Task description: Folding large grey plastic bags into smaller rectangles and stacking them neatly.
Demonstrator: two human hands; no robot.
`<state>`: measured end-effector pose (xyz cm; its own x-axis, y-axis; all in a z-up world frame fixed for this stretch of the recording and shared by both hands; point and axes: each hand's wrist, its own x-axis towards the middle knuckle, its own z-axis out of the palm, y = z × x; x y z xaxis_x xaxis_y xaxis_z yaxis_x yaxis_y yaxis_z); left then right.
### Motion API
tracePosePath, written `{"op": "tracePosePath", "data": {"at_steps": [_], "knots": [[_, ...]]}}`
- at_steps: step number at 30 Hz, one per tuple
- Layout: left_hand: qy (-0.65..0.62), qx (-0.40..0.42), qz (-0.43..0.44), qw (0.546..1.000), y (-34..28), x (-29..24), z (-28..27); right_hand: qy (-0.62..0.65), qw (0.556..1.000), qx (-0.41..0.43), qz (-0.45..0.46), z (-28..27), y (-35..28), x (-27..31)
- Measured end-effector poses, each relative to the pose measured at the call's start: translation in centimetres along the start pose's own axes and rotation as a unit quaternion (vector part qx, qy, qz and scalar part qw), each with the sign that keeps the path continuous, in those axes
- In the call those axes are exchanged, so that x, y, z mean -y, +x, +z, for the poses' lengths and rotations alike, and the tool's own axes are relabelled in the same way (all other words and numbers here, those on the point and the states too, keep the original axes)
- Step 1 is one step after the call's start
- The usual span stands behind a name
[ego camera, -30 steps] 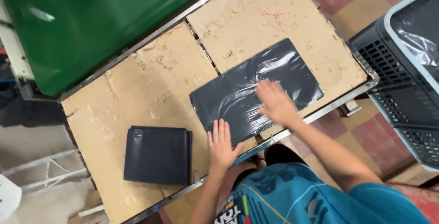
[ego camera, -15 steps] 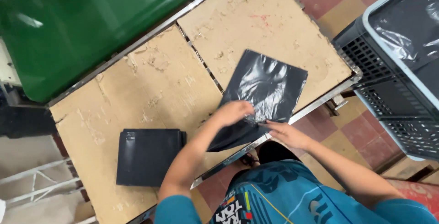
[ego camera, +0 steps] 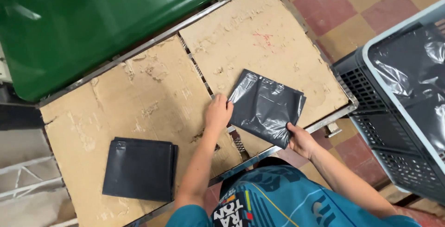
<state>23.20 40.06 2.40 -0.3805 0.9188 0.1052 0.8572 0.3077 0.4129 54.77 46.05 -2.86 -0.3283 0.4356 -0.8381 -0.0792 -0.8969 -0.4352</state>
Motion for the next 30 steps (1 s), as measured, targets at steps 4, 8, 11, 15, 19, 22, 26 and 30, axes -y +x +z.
{"op": "tracePosePath", "data": {"at_steps": [4, 8, 11, 15, 19, 22, 26, 30], "knots": [[0.051, 0.076, -0.093, 0.991, 1.6, -3.9, -1.8, -0.038, 0.998, -0.029, -0.032, 0.2, 0.0, 0.6], [0.159, -0.055, 0.08, 0.983, -0.8, -3.7, 1.2, -0.116, 0.988, -0.072, -0.076, 3.9, -4.9, 1.8], [-0.055, -0.242, 0.062, 0.967, -5.8, -7.1, -2.4, -0.2, 0.967, -0.068, -0.139, 6.3, -7.9, 2.4], [-0.073, -0.311, 0.173, 0.932, -14.2, -3.1, -15.6, -0.33, 0.901, 0.034, -0.279, 12.8, -8.9, -0.6], [0.082, -0.344, 0.093, 0.931, -21.1, 8.3, -21.9, -0.361, 0.868, 0.141, -0.31, 21.6, -7.0, -7.1], [0.123, -0.301, -0.084, 0.942, -25.1, 19.0, -23.7, -0.357, 0.867, 0.231, -0.261, 27.5, -4.5, -13.0], [0.132, -0.191, -0.253, 0.939, -28.7, 29.0, -22.7, -0.363, 0.858, 0.261, -0.251, 34.5, -5.0, -20.3], [0.146, -0.196, -0.249, 0.937, -28.9, 34.4, -17.0, -0.38, 0.864, 0.22, -0.248, 35.2, -3.3, -23.1]]}}
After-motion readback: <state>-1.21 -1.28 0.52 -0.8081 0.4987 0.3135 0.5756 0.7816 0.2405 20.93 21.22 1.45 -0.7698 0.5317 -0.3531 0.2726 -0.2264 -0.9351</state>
